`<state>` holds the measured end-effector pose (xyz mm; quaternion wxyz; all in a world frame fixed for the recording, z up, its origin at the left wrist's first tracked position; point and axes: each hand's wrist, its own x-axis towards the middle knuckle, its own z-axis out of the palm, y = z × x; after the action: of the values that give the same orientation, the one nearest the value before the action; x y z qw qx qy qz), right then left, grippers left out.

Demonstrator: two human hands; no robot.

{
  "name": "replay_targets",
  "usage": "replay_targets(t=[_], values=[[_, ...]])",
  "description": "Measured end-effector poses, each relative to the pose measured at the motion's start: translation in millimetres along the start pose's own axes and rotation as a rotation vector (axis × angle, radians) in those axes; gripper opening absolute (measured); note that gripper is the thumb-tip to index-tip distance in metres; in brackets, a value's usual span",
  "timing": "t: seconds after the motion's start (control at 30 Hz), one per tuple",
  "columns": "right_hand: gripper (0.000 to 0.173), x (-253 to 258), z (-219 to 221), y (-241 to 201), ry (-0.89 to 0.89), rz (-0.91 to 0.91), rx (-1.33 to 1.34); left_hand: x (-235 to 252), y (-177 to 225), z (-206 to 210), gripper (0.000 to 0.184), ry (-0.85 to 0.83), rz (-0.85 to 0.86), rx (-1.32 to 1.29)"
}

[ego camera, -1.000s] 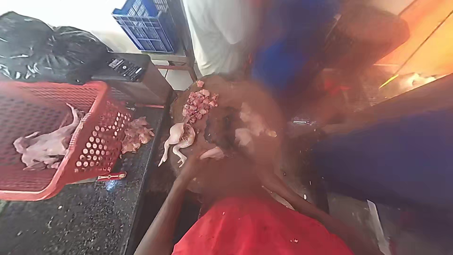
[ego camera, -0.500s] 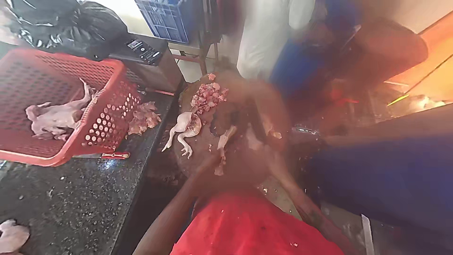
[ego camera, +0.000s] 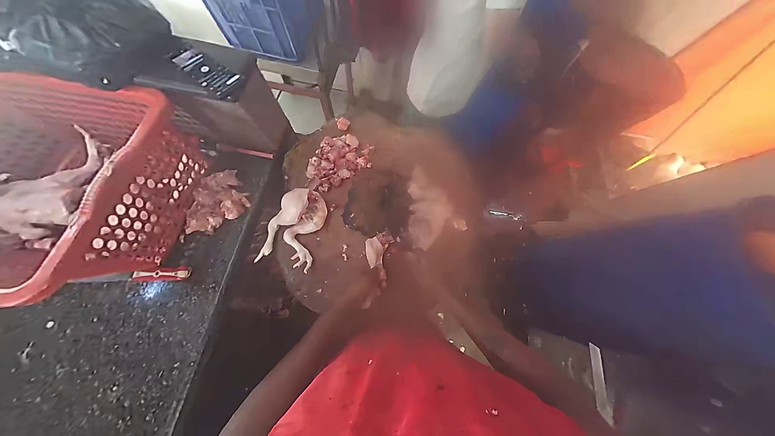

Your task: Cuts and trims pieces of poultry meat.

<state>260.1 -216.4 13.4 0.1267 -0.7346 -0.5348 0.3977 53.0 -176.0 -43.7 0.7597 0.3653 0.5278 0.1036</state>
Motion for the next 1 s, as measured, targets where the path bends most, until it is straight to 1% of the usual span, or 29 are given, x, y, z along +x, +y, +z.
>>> replay_targets(t=[0.03,0.1,0.13,0.2,0.23,0.27,0.3,0.33,0.37,0.4,0.43,0.5,0.53,0.6,0.63,0.67,0.7,0.73,0.77,0.8,0.83,0.9,0.93,1.0], values=[[0.051,-8.6,-4.5,-9.8,0.026,-0.036,0.034,-3.8,-3.7,-1.0,0.039,-0.007,-0.004,0.009],[0.05,-22.5,-17.2,-27.3,0.129,-0.178,0.145,-5.2,-5.4,-0.1,0.04,-0.033,-0.005,0.029],[0.054,-29.2,-21.5,-35.0,0.182,-0.261,0.202,-4.4,-6.7,1.1,0.04,-0.043,-0.006,0.034],[0.064,-37.7,-14.9,-42.2,0.268,-0.427,0.322,-3.7,-7.1,2.8,0.04,-0.051,-0.012,0.049],[0.066,-38.0,-3.4,-37.3,0.29,-0.456,0.33,-2.9,-6.5,2.6,0.04,-0.049,-0.014,0.056],[0.065,-36.8,9.5,-26.6,0.267,-0.414,0.281,-2.5,-5.7,1.7,0.039,-0.051,-0.018,0.061],[0.059,-34.6,19.2,-14.4,0.178,-0.298,0.193,-2.5,-5.4,0.2,0.038,-0.055,-0.023,0.062],[0.053,-29.1,24.2,-5.1,0.041,-0.151,0.116,-3.8,-4.4,-0.9,0.038,-0.048,-0.033,0.065],[0.052,-22.5,26.7,2.1,-0.063,-0.035,0.06,-7.7,-2.9,-1.4,0.038,-0.036,-0.039,0.076],[0.053,-20.2,23.8,1.8,-0.11,0.021,0.033,-11.8,-2.0,-3.7,0.037,-0.026,-0.036,0.086],[0.053,-20.4,14.3,-4.4,-0.11,0.021,0.032,-13.1,-0.4,-6.7,0.036,-0.024,-0.021,0.092],[0.054,-34.2,0.8,-17.7,-0.029,-0.095,0.122,-15.5,-7.2,-14.8,0.039,-0.036,-0.023,0.121],[0.057,-40.7,-3.4,-24.9,0.042,-0.194,0.213,-13.9,-9.3,-17.4,0.04,-0.039,-0.031,0.141],[0.068,-51.5,-6.4,-44.1,0.163,-0.423,0.445,-11.9,-11.6,-19.1,0.041,-0.031,-0.058,0.171],[0.074,-54.3,-5.1,-51.7,0.203,-0.517,0.5,-10.9,-11.1,-19.1,0.041,-0.03,-0.064,0.182],[0.076,-55.1,-0.2,-51.8,0.223,-0.572,0.48,-10.4,-11.0,-19.0,0.041,-0.031,-0.07,0.193],[0.074,-54.0,8.5,-41.8,0.204,-0.568,0.392,-11.4,-10.4,-19.0,0.041,-0.03,-0.073,0.206],[0.065,-52.3,16.7,-27.0,0.11,-0.467,0.268,-13.7,-8.3,-19.9,0.04,-0.032,-0.073,0.228],[0.056,-47.0,22.1,-13.9,-0.055,-0.277,0.156,-16.7,-4.7,-22.1,0.041,-0.029,-0.071,0.254],[0.054,-38.6,27.8,-2.0,-0.206,-0.084,0.084,-21.2,-1.3,-25.1,0.041,-0.021,-0.069,0.284],[0.056,-32.3,31.6,8.8,-0.287,0.034,0.056,-28.9,3.2,-29.9,0.041,-0.019,-0.077,0.308],[0.06,-27.8,28.3,25.7,-0.324,0.117,0.062,-49.8,17.0,-41.1,0.038,-0.031,-0.074,0.324],[0.062,-30.8,26.4,32.6,-0.3,0.133,0.079,-63.7,24.4,-45.1,0.038,-0.045,-0.078,0.333],[0.06,-32.1,19.4,39.9,-0.162,0.124,0.089,-81.5,43.2,-47.7,0.036,-0.122,-0.037,0.35]])
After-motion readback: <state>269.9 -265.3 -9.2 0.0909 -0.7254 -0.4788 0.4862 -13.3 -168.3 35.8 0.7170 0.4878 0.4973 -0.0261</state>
